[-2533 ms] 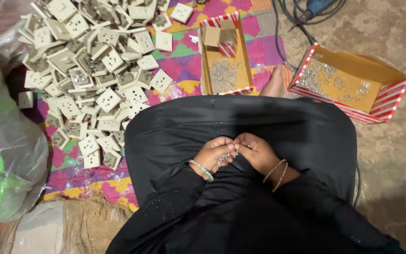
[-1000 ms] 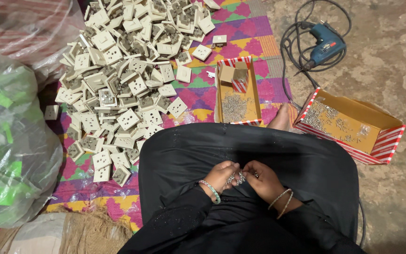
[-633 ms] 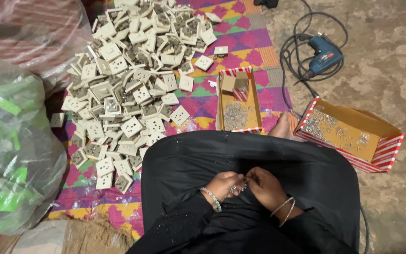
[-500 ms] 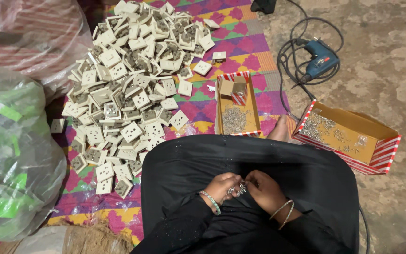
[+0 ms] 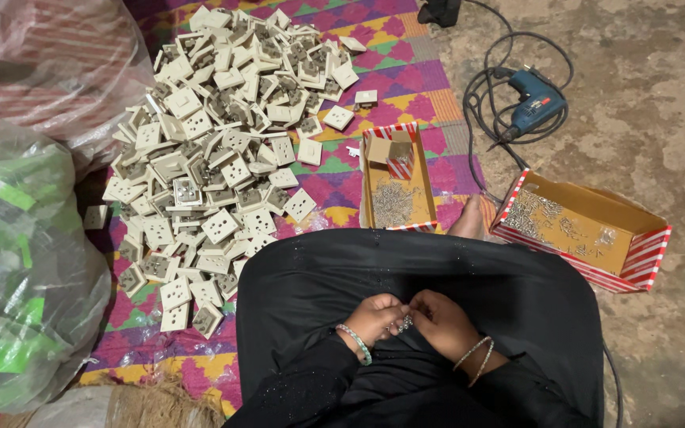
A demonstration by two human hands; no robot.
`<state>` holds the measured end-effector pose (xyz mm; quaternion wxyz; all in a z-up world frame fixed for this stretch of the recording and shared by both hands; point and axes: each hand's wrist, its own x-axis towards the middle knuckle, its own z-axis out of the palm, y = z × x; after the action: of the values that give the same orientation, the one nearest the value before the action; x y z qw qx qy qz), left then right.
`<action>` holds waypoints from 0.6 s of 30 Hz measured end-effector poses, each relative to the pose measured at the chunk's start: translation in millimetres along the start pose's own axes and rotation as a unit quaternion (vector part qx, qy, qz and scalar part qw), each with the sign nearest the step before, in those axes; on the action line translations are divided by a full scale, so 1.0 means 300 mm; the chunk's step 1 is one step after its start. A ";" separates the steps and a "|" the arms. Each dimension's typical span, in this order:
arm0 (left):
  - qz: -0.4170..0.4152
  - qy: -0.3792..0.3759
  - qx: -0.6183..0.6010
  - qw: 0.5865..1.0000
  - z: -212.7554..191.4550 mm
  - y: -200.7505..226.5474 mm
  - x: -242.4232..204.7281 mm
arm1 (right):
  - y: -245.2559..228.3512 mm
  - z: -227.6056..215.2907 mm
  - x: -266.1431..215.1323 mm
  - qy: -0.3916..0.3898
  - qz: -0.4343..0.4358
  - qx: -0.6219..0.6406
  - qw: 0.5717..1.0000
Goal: The person sits on a mat and assembles small electrical components by hand. They pick up white plastic blocks and metal pins, inserting the pins into the blocks one by one. A pile of finished blocks and boxes of pins are visible nearby.
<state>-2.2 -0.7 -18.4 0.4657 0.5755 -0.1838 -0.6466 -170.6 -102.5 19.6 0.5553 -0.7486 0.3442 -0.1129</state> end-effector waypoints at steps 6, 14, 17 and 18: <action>0.002 0.011 -0.031 0.999 -0.008 -0.018 0.013 | 0.008 0.002 0.001 -0.004 -0.018 -0.003 1.000; 0.005 0.012 0.001 1.000 -0.006 -0.014 0.012 | 0.025 0.004 0.006 0.005 -0.018 -0.009 1.000; 0.003 0.001 0.012 1.000 -0.004 -0.004 0.007 | 0.033 0.000 0.011 -0.002 -0.010 0.007 1.000; 0.001 -0.004 0.028 1.000 -0.002 -0.002 0.006 | 0.037 0.000 0.011 -0.007 -0.010 0.013 1.000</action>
<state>-1.7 -1.6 -20.1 0.4495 0.5858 -0.2046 -0.6426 -172.4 -106.2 8.8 0.5660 -0.7458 0.3310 -0.1178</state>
